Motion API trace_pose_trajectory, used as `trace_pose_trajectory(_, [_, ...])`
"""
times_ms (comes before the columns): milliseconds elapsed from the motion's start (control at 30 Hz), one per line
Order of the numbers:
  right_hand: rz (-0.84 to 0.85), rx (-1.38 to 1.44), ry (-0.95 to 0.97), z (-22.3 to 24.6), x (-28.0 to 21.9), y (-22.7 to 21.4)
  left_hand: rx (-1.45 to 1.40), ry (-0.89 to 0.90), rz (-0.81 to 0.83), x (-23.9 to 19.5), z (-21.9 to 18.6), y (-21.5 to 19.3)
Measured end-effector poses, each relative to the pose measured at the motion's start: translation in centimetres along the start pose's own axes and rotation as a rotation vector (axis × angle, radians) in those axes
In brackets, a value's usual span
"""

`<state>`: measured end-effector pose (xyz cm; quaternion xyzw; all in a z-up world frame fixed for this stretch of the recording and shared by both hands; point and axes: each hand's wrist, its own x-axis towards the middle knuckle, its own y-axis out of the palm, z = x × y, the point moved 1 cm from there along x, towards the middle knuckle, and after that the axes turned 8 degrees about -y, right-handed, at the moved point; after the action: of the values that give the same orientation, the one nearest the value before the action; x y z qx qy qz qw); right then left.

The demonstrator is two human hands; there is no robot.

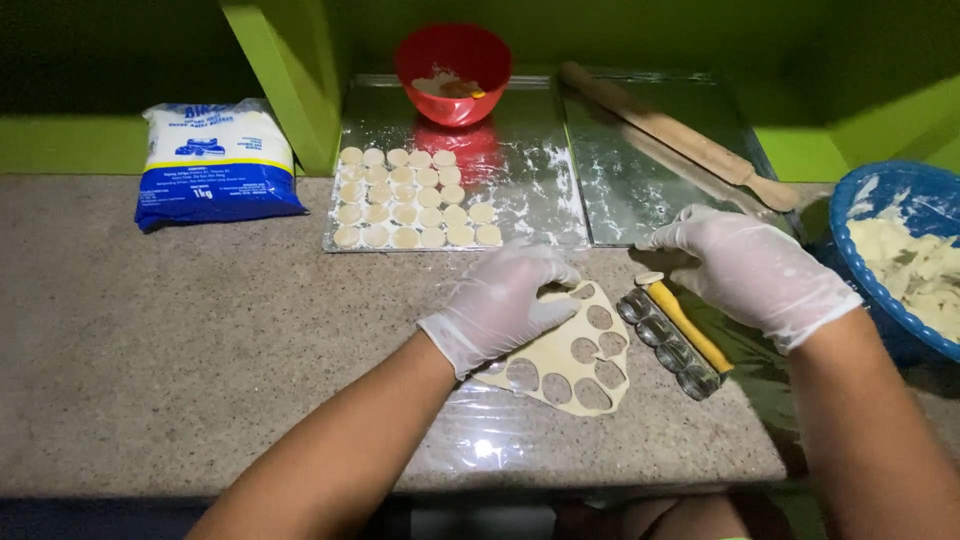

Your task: Cutting small circular shapes from a sheet of dough using manual cutters and placing them on a tray.

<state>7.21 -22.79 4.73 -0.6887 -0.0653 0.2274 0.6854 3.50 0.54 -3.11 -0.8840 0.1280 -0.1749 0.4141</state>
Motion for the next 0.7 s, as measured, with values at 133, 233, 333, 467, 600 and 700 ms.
trace_pose_trajectory(133, [0.017,-0.098,-0.044,-1.3,0.9,1.2,0.009,-0.011,0.008,0.0,0.1,0.1])
trace_pose_trajectory(233, [0.043,-0.063,-0.088,-1.8,1.6,1.9,-0.002,-0.042,0.012,-0.1,-0.3,-0.3])
trace_pose_trajectory(333, [-0.018,0.085,-0.19,-0.6,1.5,1.0,0.031,-0.047,0.056,0.0,-0.2,-0.2])
trace_pose_trajectory(467, [0.057,0.428,0.021,2.9,0.8,-1.8,0.033,-0.043,0.062,0.0,-0.2,0.1])
trace_pose_trajectory(600, [-0.053,0.764,-0.035,3.7,1.7,-2.8,0.064,-0.065,0.105,-0.4,-1.4,-0.7])
trace_pose_trajectory(700, [-0.178,0.911,-0.213,5.0,3.0,-3.2,0.077,-0.06,0.138,-1.3,-2.0,-1.0])
